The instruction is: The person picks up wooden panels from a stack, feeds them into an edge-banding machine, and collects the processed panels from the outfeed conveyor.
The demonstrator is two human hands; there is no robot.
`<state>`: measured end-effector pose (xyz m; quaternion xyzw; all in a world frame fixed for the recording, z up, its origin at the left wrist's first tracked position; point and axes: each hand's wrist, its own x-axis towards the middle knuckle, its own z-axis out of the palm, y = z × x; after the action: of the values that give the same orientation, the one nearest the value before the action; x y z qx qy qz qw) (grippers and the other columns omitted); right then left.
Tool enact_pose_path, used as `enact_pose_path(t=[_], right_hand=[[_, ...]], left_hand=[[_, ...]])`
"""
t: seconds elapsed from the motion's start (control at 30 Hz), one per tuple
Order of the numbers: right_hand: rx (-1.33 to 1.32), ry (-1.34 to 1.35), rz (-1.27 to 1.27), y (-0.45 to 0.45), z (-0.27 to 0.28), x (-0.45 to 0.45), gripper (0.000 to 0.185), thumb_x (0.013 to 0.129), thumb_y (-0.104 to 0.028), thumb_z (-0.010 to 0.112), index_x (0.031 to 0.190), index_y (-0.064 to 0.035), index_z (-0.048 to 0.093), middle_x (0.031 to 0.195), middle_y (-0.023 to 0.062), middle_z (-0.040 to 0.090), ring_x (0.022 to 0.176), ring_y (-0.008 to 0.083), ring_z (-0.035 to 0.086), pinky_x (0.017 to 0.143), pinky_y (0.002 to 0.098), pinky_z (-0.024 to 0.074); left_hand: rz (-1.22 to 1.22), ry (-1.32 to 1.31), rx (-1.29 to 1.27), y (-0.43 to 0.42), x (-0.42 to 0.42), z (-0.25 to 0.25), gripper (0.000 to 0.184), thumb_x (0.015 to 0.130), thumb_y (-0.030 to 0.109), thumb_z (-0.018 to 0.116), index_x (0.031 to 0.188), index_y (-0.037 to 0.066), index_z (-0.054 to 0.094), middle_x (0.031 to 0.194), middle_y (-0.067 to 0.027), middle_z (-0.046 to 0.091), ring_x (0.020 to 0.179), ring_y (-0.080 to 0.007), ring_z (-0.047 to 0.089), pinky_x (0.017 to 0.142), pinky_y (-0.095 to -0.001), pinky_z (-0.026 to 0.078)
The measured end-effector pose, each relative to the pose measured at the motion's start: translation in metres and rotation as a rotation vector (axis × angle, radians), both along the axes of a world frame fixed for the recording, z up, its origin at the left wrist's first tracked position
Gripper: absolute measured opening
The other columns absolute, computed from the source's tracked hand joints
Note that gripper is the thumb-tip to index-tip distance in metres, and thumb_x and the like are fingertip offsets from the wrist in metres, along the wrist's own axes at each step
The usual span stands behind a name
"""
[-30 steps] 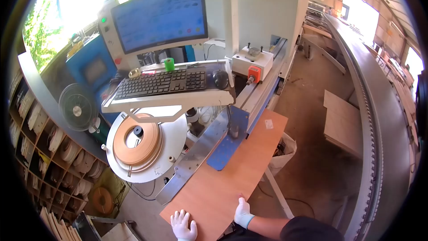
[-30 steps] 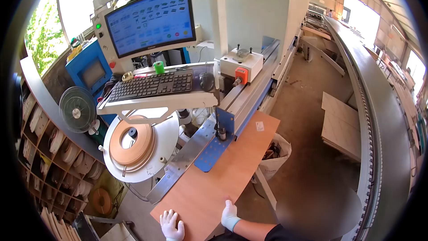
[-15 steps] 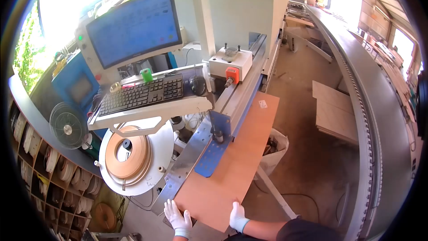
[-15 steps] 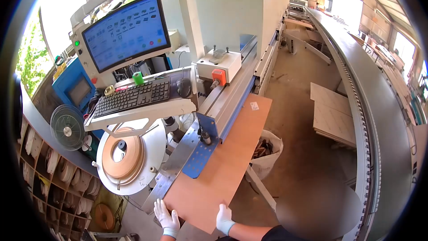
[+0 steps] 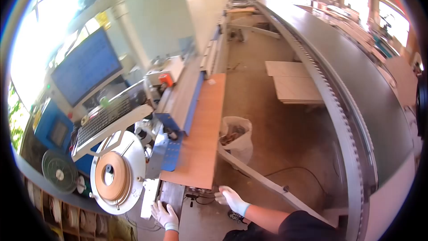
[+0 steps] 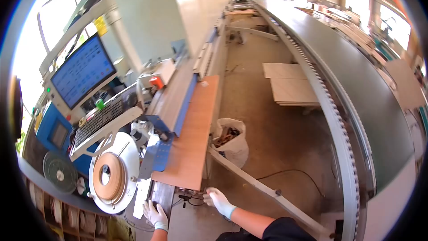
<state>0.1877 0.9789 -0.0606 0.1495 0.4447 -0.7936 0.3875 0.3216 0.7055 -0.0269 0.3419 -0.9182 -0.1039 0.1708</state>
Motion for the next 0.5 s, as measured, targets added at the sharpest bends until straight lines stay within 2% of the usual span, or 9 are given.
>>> enact_pose_path(t=[0.1, 0.13, 0.17, 0.2, 0.23, 0.27, 0.33, 0.43, 0.5], right_hand=[[0.169, 0.269, 0.087, 0.102, -0.082, 0.083, 0.036, 0.100, -0.030, 0.050, 0.126, -0.0054, 0.056, 0.105, 0.0118, 0.068, 0.093, 0.0252, 0.067, 0.086, 0.0332, 0.0511], [0.531, 0.574, 0.275, 0.155, -0.138, 0.108, 0.041, 0.098, -0.036, 0.052, 0.123, -0.0039, 0.059, 0.109, 0.0158, 0.068, 0.103, 0.0286, 0.065, 0.092, 0.0355, 0.0489], [0.903, 0.747, 0.427, 0.210, -0.081, 0.137, 0.048, 0.095, -0.044, 0.052, 0.117, -0.0031, 0.063, 0.115, 0.0166, 0.067, 0.108, 0.0321, 0.062, 0.095, 0.0364, 0.0468], [1.006, 0.577, 0.528, 0.261, -0.064, 0.165, 0.050, 0.093, -0.049, 0.051, 0.117, -0.0070, 0.065, 0.114, 0.0172, 0.067, 0.111, 0.0354, 0.061, 0.096, 0.0381, 0.0466], [1.234, 0.610, 0.434, 0.317, -0.090, 0.208, 0.048, 0.090, -0.049, 0.051, 0.114, -0.0106, 0.067, 0.111, 0.0164, 0.068, 0.109, 0.0357, 0.062, 0.094, 0.0400, 0.0475], [1.342, 0.423, 0.481, 0.352, -0.033, 0.234, 0.045, 0.090, -0.046, 0.050, 0.113, -0.0121, 0.068, 0.110, 0.0174, 0.068, 0.105, 0.0359, 0.063, 0.091, 0.0436, 0.0487], [1.624, 0.509, 0.705, 0.441, -0.021, 0.302, 0.035, 0.089, -0.040, 0.051, 0.100, -0.0106, 0.068, 0.097, 0.0161, 0.070, 0.092, 0.0366, 0.066, 0.080, 0.0487, 0.0509], [1.759, 0.513, 0.561, 0.522, 0.031, 0.380, 0.022, 0.082, -0.032, 0.055, 0.086, -0.0144, 0.068, 0.081, 0.0136, 0.069, 0.078, 0.0345, 0.067, 0.069, 0.0489, 0.0506], [1.940, 0.568, 0.255, 0.544, 0.063, 0.412, 0.018, 0.078, -0.028, 0.057, 0.081, -0.0135, 0.067, 0.077, 0.0135, 0.067, 0.074, 0.0347, 0.066, 0.066, 0.0496, 0.0496]], left_hand=[[0.045, 0.010, 0.007, 0.003, -0.002, -0.001, 0.051, 0.093, 0.032, 0.051, 0.132, -0.001, 0.052, 0.149, -0.0195, 0.039, 0.140, -0.0401, 0.029, 0.116, -0.0516, 0.021], [0.040, 0.015, -0.012, 0.001, -0.002, -0.005, 0.051, 0.094, 0.032, 0.050, 0.133, 0.000, 0.052, 0.149, -0.0192, 0.039, 0.140, -0.0401, 0.030, 0.116, -0.0516, 0.021], [0.037, 0.022, -0.029, -0.003, -0.002, -0.011, 0.050, 0.095, 0.033, 0.050, 0.133, 0.000, 0.051, 0.149, -0.0188, 0.040, 0.139, -0.0400, 0.030, 0.115, -0.0516, 0.022], [0.029, 0.025, -0.041, -0.006, 0.001, -0.016, 0.049, 0.095, 0.033, 0.049, 0.132, 0.000, 0.052, 0.148, -0.0191, 0.040, 0.138, -0.0400, 0.032, 0.115, -0.0517, 0.022], [0.032, 0.042, -0.058, -0.007, 0.001, -0.019, 0.048, 0.095, 0.032, 0.049, 0.132, 0.000, 0.053, 0.147, -0.0193, 0.042, 0.138, -0.0398, 0.033, 0.115, -0.0508, 0.024], [0.030, 0.054, -0.047, -0.004, 0.002, -0.012, 0.046, 0.095, 0.030, 0.050, 0.130, 0.000, 0.054, 0.144, -0.0196, 0.045, 0.137, -0.0396, 0.035, 0.115, -0.0497, 0.025], [0.030, 0.071, -0.047, -0.008, 0.003, -0.016, 0.045, 0.094, 0.027, 0.051, 0.129, 0.000, 0.055, 0.143, -0.0195, 0.047, 0.136, -0.0389, 0.036, 0.114, -0.0488, 0.027], [0.002, -0.013, -0.013, 0.001, 0.010, -0.009, 0.046, 0.093, 0.025, 0.052, 0.131, 0.000, 0.054, 0.144, -0.0186, 0.046, 0.138, -0.0367, 0.034, 0.114, -0.0464, 0.028], [0.041, -0.064, 0.026, 0.022, 0.019, 0.011, 0.050, 0.093, 0.027, 0.052, 0.136, 0.002, 0.049, 0.147, -0.0164, 0.043, 0.141, -0.0335, 0.031, 0.115, -0.0442, 0.027]])
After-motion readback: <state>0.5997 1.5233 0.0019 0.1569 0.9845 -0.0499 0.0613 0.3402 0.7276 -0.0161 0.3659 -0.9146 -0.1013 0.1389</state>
